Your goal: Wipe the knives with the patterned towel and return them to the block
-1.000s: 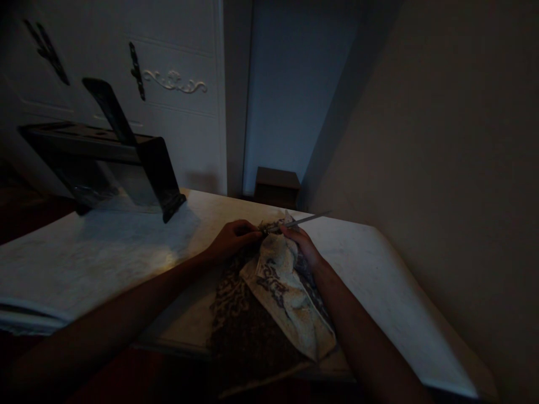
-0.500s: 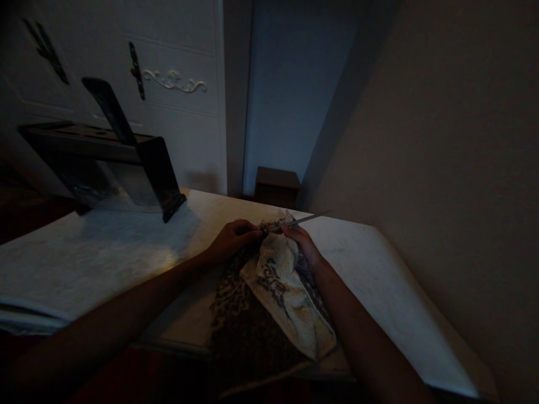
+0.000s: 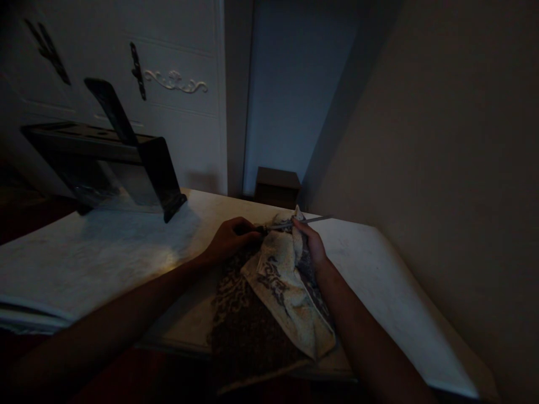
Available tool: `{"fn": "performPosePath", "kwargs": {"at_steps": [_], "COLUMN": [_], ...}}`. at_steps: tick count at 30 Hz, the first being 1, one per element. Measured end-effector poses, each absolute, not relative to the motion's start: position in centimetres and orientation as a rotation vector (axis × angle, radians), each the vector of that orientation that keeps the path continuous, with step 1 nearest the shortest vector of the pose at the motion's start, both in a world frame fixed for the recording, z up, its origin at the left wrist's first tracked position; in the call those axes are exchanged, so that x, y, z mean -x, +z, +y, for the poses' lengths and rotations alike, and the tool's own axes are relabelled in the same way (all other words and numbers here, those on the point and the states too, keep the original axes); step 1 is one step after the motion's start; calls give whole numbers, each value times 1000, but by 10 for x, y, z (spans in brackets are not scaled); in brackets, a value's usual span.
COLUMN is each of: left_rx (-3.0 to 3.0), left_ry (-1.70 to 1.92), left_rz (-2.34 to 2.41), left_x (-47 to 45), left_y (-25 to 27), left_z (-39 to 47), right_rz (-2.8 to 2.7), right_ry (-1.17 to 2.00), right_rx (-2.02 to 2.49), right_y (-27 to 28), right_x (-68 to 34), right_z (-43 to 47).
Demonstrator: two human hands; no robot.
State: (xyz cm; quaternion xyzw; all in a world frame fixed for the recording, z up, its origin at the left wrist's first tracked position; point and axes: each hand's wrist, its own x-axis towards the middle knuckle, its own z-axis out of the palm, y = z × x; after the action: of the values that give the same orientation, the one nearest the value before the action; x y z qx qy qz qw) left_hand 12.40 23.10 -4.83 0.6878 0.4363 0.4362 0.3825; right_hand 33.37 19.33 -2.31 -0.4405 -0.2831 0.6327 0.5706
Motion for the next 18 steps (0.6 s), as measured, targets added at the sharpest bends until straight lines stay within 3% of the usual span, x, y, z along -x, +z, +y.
{"fn": "performPosePath", "kwargs": {"at_steps": [18], "left_rx": [-1780], "left_ry": [1158], "left_rz": [1226], "left_x": [-122], "left_y": [-51], "left_z": [233], "right_rz": [-612], "right_ry": [1306], "right_rx": [826], "right_y": [-26], "right_x": [-359], "right_z": [204]}}
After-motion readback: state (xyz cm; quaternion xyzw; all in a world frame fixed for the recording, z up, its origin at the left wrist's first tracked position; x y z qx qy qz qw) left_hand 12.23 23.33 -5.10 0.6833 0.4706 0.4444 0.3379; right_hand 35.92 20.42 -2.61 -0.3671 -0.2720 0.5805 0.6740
